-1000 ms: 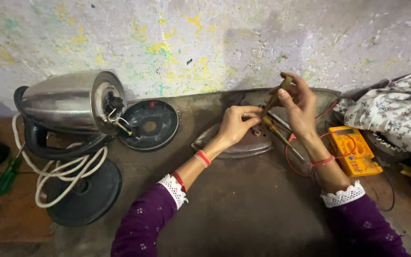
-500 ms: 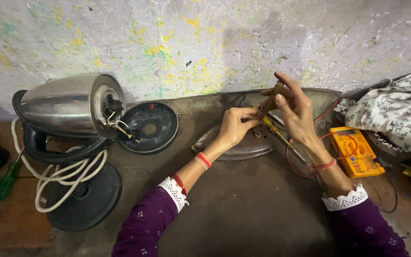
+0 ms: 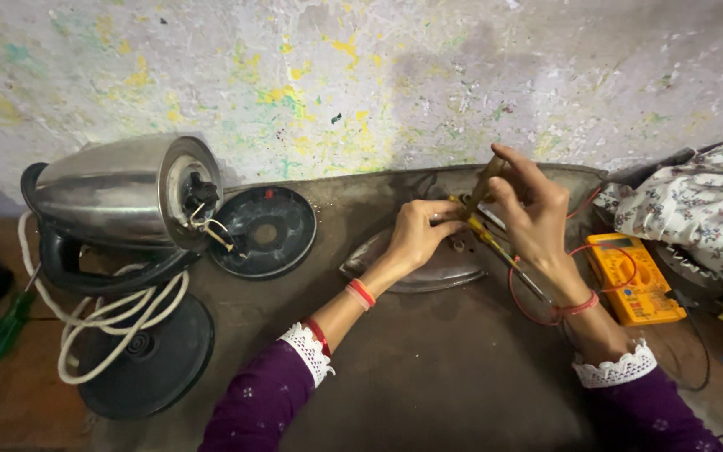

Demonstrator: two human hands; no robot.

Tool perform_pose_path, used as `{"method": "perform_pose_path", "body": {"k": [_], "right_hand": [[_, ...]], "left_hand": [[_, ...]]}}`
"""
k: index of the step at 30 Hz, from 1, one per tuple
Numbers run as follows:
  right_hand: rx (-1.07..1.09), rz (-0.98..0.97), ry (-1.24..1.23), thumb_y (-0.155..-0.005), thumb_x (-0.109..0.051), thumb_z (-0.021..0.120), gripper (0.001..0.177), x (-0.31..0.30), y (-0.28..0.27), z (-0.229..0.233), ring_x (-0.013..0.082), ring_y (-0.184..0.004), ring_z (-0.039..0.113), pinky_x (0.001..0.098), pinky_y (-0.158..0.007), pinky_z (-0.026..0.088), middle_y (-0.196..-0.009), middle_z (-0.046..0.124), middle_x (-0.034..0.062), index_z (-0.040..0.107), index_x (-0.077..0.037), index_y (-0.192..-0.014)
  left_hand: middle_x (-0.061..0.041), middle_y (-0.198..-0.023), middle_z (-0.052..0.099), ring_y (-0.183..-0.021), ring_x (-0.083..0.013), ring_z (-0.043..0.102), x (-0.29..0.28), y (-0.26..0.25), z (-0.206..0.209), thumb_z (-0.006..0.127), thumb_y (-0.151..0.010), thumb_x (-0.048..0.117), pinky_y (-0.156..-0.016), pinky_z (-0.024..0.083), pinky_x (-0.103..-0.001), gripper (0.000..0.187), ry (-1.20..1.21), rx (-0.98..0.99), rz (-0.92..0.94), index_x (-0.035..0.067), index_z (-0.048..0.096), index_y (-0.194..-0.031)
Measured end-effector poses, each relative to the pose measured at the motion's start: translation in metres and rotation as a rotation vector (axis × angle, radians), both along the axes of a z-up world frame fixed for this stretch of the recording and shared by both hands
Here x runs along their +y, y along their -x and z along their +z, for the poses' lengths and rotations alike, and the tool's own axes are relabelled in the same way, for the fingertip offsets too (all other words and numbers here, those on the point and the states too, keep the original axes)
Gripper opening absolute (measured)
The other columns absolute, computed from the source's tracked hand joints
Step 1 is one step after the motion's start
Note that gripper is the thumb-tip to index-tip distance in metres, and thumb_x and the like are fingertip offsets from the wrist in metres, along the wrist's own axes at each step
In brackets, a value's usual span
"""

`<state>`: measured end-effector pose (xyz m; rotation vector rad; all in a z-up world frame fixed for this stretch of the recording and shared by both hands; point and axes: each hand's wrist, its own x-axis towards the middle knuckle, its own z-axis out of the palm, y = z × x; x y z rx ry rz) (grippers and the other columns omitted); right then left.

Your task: The person handles a disassembled electric iron, wiping its metal soleplate with a cloth and then using a screwdriver to tighten screws on the iron's base. A multimeter and other tools are visible on the workbench.

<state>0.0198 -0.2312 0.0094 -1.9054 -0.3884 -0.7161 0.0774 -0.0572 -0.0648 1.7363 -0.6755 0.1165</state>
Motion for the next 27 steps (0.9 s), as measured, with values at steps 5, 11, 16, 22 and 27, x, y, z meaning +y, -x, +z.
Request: {"method": "perform_pose_path", "body": {"k": [5, 11, 16, 22, 27], "right_hand": [[0.070, 0.216, -0.297, -0.100, 0.001, 0.065, 0.042, -0.001, -0.006, -0.006, 0.0183, -0.115, 0.072, 0.0314, -0.099, 0.062, -0.122, 0.070, 0.0119, 0.056, 0.001, -0.141], [0.027, 0.027, -0.093, -0.093, 0.004, 0.074, 0.044, 0.002, -0.003, -0.003, 0.0200, -0.103, 0.070, 0.0321, -0.090, 0.060, -0.115, 0.068, 0.0139, 0.056, 0.003, -0.133], [0.041, 0.251, -0.213, -0.106, -0.001, 0.058, 0.042, 0.007, 0.002, 0.003, 0.0170, -0.116, 0.069, 0.0290, -0.099, 0.059, -0.137, 0.066, 0.0100, 0.051, 0.000, -0.147], [0.015, 0.032, 0.001, -0.100, -0.004, 0.065, 0.037, 0.008, 0.003, 0.004, 0.0169, -0.098, 0.070, 0.0292, -0.086, 0.058, -0.113, 0.074, 0.0141, 0.062, 0.002, -0.137], [-0.046, 0.134, 0.053, -0.107, -0.003, 0.054, 0.037, 0.015, 0.015, 0.010, 0.0157, -0.105, 0.070, 0.0281, -0.093, 0.056, -0.121, 0.073, 0.0134, 0.058, 0.002, -0.144]], "left_hand": [[-0.012, -0.102, 0.080, -0.094, -0.0152, 0.078, 0.001, 0.002, 0.003, 0.077, -0.086, 0.009, -0.083, 0.059, -0.029, 0.025, 0.012, 0.034, -0.011, 0.004, 0.077, -0.111], [-0.015, -0.102, 0.079, -0.094, -0.0240, 0.077, 0.002, 0.001, 0.002, 0.082, -0.079, 0.009, -0.086, 0.058, -0.034, 0.026, -0.019, -0.118, 0.075, 0.003, 0.079, -0.105], [-0.012, -0.107, 0.079, -0.097, -0.0230, 0.078, 0.001, 0.000, 0.001, 0.079, -0.084, 0.012, -0.086, 0.058, -0.033, 0.026, -0.035, -0.078, 0.023, 0.006, 0.078, -0.110], [-0.015, -0.111, 0.076, -0.108, -0.0266, 0.072, 0.002, 0.005, 0.006, 0.083, -0.079, 0.010, -0.093, 0.055, -0.037, 0.030, 0.004, -0.159, -0.036, 0.005, 0.078, -0.107], [-0.011, -0.101, 0.076, -0.097, -0.0237, 0.070, 0.003, 0.005, 0.006, 0.082, -0.082, 0.012, -0.088, 0.055, -0.037, 0.023, 0.016, -0.172, 0.024, 0.007, 0.080, -0.104]]}}
